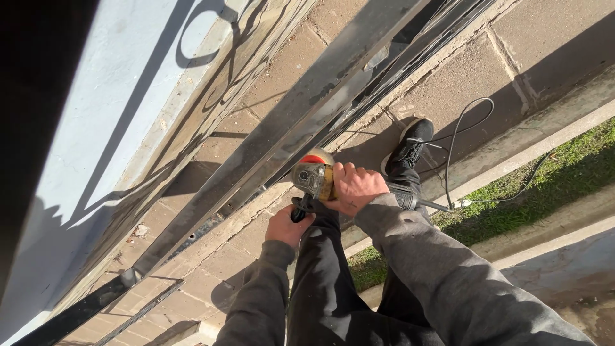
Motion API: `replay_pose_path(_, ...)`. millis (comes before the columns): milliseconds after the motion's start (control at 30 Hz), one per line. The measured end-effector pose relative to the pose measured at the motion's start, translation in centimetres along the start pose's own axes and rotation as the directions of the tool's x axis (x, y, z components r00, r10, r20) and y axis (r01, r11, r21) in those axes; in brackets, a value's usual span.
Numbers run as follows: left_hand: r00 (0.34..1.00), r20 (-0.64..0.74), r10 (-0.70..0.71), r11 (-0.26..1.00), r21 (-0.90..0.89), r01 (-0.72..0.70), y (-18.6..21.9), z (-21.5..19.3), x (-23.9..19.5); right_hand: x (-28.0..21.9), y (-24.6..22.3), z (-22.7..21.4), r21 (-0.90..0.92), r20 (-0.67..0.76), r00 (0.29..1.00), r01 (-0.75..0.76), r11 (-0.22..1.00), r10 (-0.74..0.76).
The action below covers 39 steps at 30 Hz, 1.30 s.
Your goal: Using an angle grinder to remove rust or prepare the surface of a metal gate.
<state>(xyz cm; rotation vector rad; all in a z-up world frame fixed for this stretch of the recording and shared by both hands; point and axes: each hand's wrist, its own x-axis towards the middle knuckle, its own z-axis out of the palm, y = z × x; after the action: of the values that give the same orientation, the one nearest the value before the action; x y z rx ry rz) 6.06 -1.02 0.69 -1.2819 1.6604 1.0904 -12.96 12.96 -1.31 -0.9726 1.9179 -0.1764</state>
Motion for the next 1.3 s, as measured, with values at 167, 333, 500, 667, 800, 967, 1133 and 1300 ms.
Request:
replay_pose_path(167, 0.998, -0.034, 0.054, 0.998, -0.016, -0.055, 2.5, 1.4, 0.4, -0.9, 2.3, 0.1, -0.048, -0.083, 0.996, 0.025, 0.999, -0.029)
replay_pose_path(333, 0.999, -0.047, 0.004, 0.984, 0.177, 0.004, 5.7, 1.9, 0.1, -1.4, 4.8, 0.8, -0.009, -0.278, 0.96, -0.016, 1.0, 0.013)
replay_pose_path(500, 0.996, -0.072, -0.06, 0.956, 0.284, 0.078, 1.4, 2.8, -0.6, -1.7, 3.2, 4.2, 0.059, -0.294, 0.955, 0.053, 0.997, -0.033)
replay_pose_path(667, 0.991, -0.125, 0.056, 0.937, 0.349, -0.009, 3.4, 3.6, 0.1, -2.8, 5.6, 5.9, 0.175, -0.439, 0.898, 0.044, 0.984, 0.038)
replay_pose_path(800, 0.991, -0.107, 0.079, 0.925, 0.379, -0.033, 3.7, 3.3, -0.4, -2.0, 6.0, 7.4, 0.277, -0.492, 0.867, 0.064, 0.959, 0.084)
replay_pose_path(967, 0.992, -0.119, 0.043, 0.902, 0.432, 0.013, 3.9, 3.7, -0.5, -2.0, 6.1, 10.6, 0.379, -0.536, 0.836, 0.114, 0.918, 0.117)
replay_pose_path(1133, 0.952, -0.132, 0.275, 0.861, 0.475, -0.183, 7.4, 5.0, 1.0, -2.2, 9.2, 10.1, 0.465, -0.506, 0.813, -0.023, 0.885, 0.288)
replay_pose_path(1300, 0.955, -0.072, 0.286, 0.878, 0.42, -0.231, 5.6, 4.1, 0.2, -1.5, 9.2, 10.6, 0.478, -0.461, 0.86, 0.036, 0.877, 0.216)
